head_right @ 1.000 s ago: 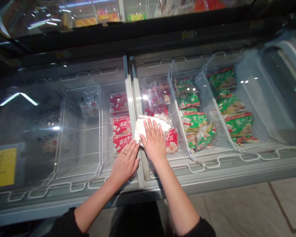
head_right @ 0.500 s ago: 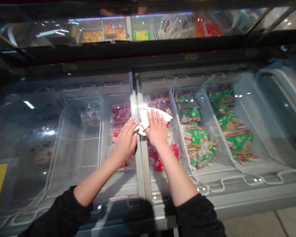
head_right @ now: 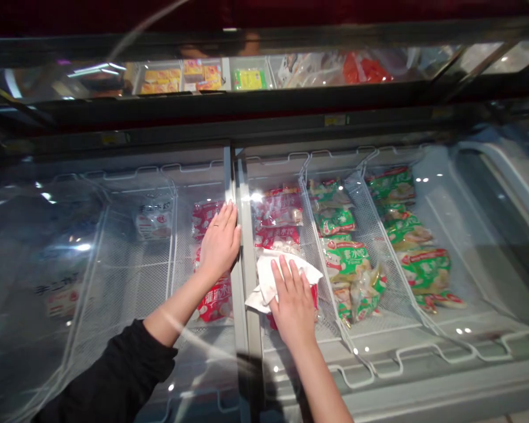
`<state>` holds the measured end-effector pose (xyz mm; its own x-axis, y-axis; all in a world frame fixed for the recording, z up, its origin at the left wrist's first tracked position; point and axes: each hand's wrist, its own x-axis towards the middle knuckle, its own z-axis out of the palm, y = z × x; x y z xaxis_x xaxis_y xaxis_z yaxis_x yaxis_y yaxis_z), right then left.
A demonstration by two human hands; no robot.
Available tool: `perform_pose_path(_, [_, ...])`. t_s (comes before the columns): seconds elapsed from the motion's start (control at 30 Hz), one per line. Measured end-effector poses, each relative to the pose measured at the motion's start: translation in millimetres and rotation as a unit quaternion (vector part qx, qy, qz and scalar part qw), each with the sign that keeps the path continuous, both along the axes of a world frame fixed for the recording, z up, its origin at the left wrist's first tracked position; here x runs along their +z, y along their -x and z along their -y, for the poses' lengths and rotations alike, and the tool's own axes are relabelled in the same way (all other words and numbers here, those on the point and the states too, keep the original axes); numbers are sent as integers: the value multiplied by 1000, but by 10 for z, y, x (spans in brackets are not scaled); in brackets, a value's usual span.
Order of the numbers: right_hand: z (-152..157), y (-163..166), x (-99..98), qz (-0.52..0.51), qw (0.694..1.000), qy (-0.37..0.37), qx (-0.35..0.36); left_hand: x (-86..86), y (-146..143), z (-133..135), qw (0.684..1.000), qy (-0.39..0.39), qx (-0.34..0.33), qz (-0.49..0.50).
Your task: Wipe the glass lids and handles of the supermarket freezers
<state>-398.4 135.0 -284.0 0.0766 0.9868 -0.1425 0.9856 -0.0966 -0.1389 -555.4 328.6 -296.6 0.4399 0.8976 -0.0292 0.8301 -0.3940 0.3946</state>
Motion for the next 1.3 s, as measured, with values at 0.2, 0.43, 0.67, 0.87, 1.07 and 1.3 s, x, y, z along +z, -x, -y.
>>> perform_pose_path(0.2, [-794, -327, -161, 17, 998, -19, -50, -14, -14, -17, 1000, -7, 4, 12])
perform_pose_path(0.43, [-2244, -225, -332, -21, 998, -14, -66, 39, -36, -31, 1000, 11, 0, -18])
perform_pose_path(0.67, [-1876, 87, -213, -52, 996, 3, 71, 62, -44, -37, 999, 17, -4, -31])
perform_pose_path(0.87, [-646, -355, -59, -7, 999, -2, 33, 48, -30, -22, 1000, 6, -2, -8])
perform_pose_path(1.07, [-712, -769, -147, 8, 999, -7, -43, -13, -48, -14, 1000, 2, 12, 17])
perform_pose_path(1.3, [-2187, -306, -334, -52, 999, -8, -7, 6, -63, -29, 1000, 6, 25, -2])
